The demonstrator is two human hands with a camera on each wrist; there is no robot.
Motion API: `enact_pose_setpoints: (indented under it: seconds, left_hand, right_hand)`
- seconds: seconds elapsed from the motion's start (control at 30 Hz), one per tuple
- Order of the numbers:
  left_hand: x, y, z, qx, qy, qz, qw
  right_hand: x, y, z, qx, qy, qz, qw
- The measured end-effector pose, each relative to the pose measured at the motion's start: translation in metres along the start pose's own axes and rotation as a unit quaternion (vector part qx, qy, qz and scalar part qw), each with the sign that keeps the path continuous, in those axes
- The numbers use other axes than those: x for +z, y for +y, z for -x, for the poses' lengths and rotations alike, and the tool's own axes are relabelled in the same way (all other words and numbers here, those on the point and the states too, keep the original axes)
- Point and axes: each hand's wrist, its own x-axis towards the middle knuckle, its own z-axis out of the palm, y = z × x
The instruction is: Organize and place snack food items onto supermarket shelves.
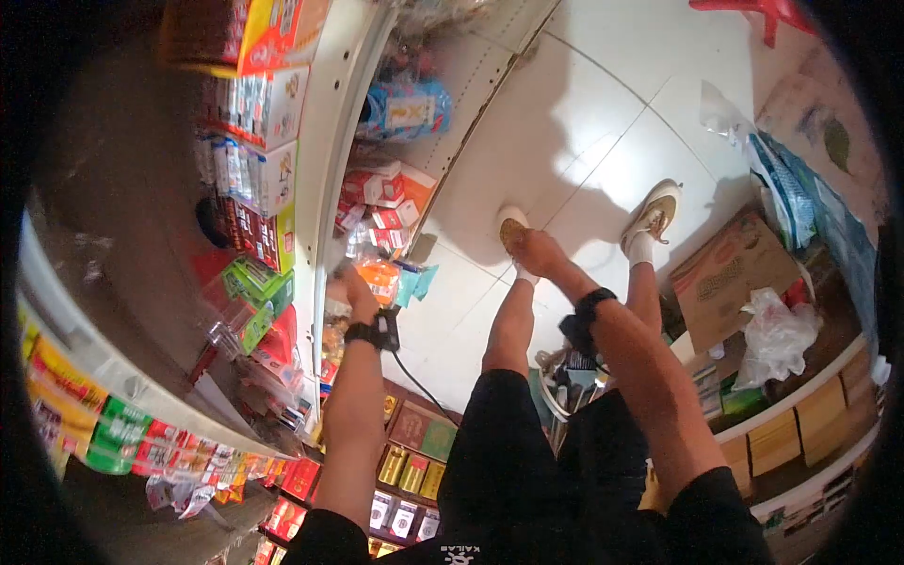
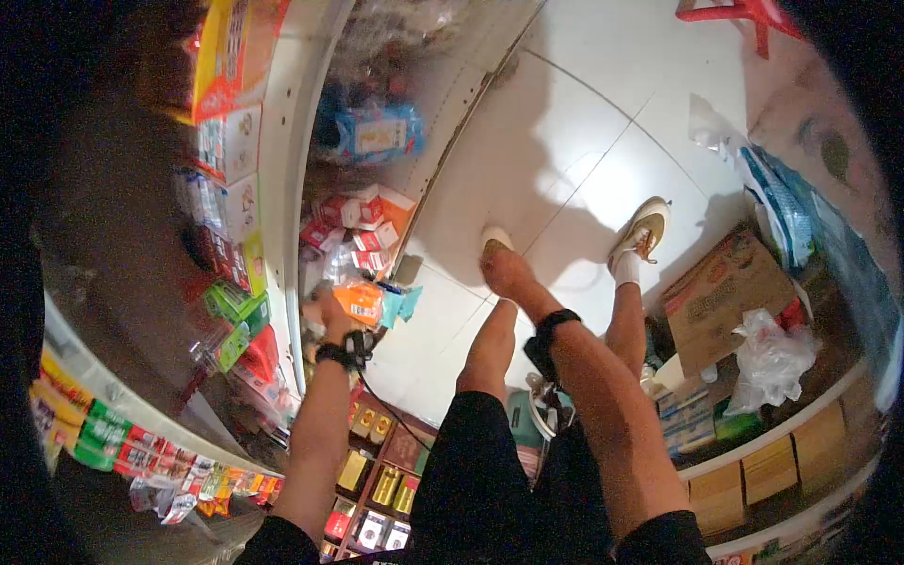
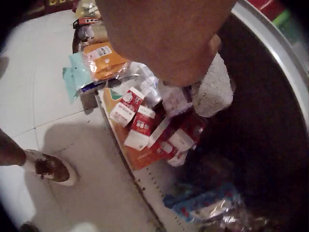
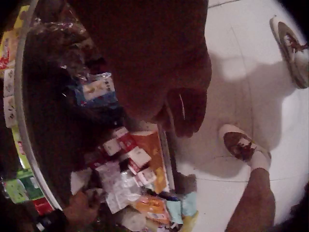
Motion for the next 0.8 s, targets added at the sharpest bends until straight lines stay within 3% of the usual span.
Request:
enact_pose_setpoints:
  seconds: [0.03, 0.07, 0.1, 0.13, 0.17, 0.2, 0.27, 0.33, 0.4, 0.43, 0.47, 0.53, 0.57, 0.6, 0.63, 0.67, 0.73, 0.77, 0.8]
  left_hand:
    - [0.015, 0.008, 0.050, 0.181, 0.093, -0.136, 0.970]
    - [0.052, 0.026, 0.120, 0.355, 0.183, -0.255, 0.880]
    - [0.074, 0.045, 0.170, 0.354, 0.151, -0.273, 0.882]
    - [0.080, 0.049, 0.182, 0.330, 0.164, -0.282, 0.886]
    - [0.091, 0.016, 0.193, 0.269, 0.037, -0.119, 0.955]
    - [0.129, 0.038, 0.247, 0.246, 0.028, -0.141, 0.958]
    - [0.167, 0.037, 0.284, 0.194, -0.065, -0.136, 0.969]
    - [0.208, 0.035, 0.320, 0.170, -0.110, -0.078, 0.976]
    - [0.294, 0.029, 0.350, 0.198, -0.160, -0.144, 0.956]
    - [0.305, 0.013, 0.339, 0.217, -0.215, -0.167, 0.937]
    - [0.352, 0.011, 0.349, 0.248, -0.278, -0.192, 0.908]
    - [0.403, 0.071, 0.449, 0.148, -0.343, -0.134, 0.918]
    - [0.445, 0.085, 0.481, 0.132, -0.341, -0.166, 0.916]
    - [0.477, 0.086, 0.509, 0.109, -0.340, -0.199, 0.913]
    - [0.488, 0.066, 0.511, 0.219, -0.378, -0.250, 0.864]
    - [0.515, 0.063, 0.504, 0.334, -0.400, -0.295, 0.801]
    - [0.545, 0.036, 0.509, 0.181, -0.475, -0.121, 0.852]
    - [0.569, 0.062, 0.530, 0.219, -0.506, -0.190, 0.812]
    - [0.581, 0.093, 0.568, 0.246, -0.534, -0.260, 0.766]
  right_hand:
    - [-0.017, -0.029, 0.002, -0.033, 0.010, -0.039, 0.999]
    - [-0.052, -0.048, 0.008, -0.070, 0.025, -0.076, 0.994]
    - [-0.073, -0.042, 0.013, -0.092, 0.049, -0.100, 0.990]
    - [-0.074, -0.041, 0.017, -0.109, 0.064, -0.125, 0.984]
    - [-0.110, -0.034, 0.024, -0.095, 0.062, -0.137, 0.984]
    - [-0.135, -0.027, 0.039, -0.078, 0.052, -0.158, 0.983]
    - [-0.168, 0.016, 0.059, -0.128, 0.094, -0.151, 0.976]
    - [-0.185, 0.060, 0.070, -0.122, 0.136, -0.170, 0.968]
    - [-0.253, 0.146, 0.117, -0.005, 0.087, -0.191, 0.978]
    - [-0.253, 0.171, 0.131, 0.007, 0.097, -0.179, 0.979]
    - [-0.283, 0.210, 0.149, 0.017, 0.122, -0.173, 0.977]
    - [-0.301, 0.250, 0.165, -0.040, 0.116, -0.060, 0.991]
    - [-0.330, 0.253, 0.169, -0.051, 0.120, -0.057, 0.990]
    - [-0.353, 0.253, 0.183, 0.026, 0.100, -0.180, 0.978]
    - [-0.359, 0.250, 0.200, 0.108, 0.080, -0.300, 0.944]
    - [-0.386, 0.236, 0.197, 0.096, 0.082, -0.298, 0.946]
    - [-0.407, 0.198, 0.209, 0.030, 0.151, -0.437, 0.886]
    - [-0.445, 0.144, 0.205, 0.006, 0.150, -0.594, 0.791]
    - [-0.455, 0.135, 0.185, -0.001, 0.202, -0.643, 0.738]
